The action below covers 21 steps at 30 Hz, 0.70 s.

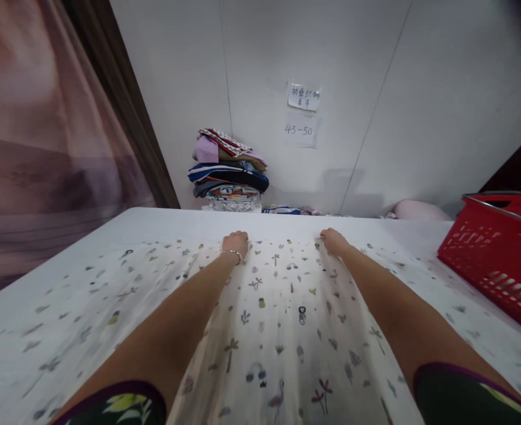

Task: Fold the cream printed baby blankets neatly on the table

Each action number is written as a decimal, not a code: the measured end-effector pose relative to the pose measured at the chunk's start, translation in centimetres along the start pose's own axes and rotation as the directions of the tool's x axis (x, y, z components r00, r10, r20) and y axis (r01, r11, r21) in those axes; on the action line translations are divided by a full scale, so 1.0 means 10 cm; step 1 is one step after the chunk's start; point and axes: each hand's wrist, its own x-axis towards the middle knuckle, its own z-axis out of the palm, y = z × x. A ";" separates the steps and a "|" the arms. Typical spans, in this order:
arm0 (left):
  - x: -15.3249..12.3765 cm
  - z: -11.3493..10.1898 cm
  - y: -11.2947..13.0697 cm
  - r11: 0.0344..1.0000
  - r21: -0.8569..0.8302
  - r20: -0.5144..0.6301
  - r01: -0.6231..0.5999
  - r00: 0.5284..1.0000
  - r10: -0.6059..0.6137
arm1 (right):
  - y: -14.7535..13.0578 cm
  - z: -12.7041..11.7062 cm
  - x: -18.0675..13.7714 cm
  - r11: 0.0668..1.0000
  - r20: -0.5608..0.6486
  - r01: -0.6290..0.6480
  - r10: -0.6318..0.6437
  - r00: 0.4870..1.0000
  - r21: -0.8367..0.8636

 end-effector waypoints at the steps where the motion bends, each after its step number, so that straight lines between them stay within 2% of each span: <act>1: 0.00 -0.01 0.00 1.000 0.000 0.010 -0.015 1.000 0.015 | 0.03 -0.01 0.00 1.000 0.012 0.012 -0.012 1.000 -0.001; 6: 0.01 -0.15 -0.01 0.997 0.022 0.085 -0.072 0.994 0.069 | 0.09 -0.09 -0.04 0.999 0.063 0.036 -0.034 0.997 -0.025; 12: -0.05 -0.32 0.00 0.998 0.021 0.066 -0.061 0.996 0.060 | 0.10 -0.20 -0.14 0.996 0.066 0.052 -0.047 0.997 -0.069; 17: -0.17 -0.38 -0.06 1.000 0.002 0.088 -0.026 0.996 0.026 | 0.30 -0.37 -0.37 0.992 0.071 0.074 -0.067 0.995 -0.105; 21: -0.25 -0.40 -0.01 0.999 -0.005 0.085 -0.048 0.995 0.049 | 0.35 -0.61 -0.63 0.991 0.003 0.074 -0.075 0.997 -0.110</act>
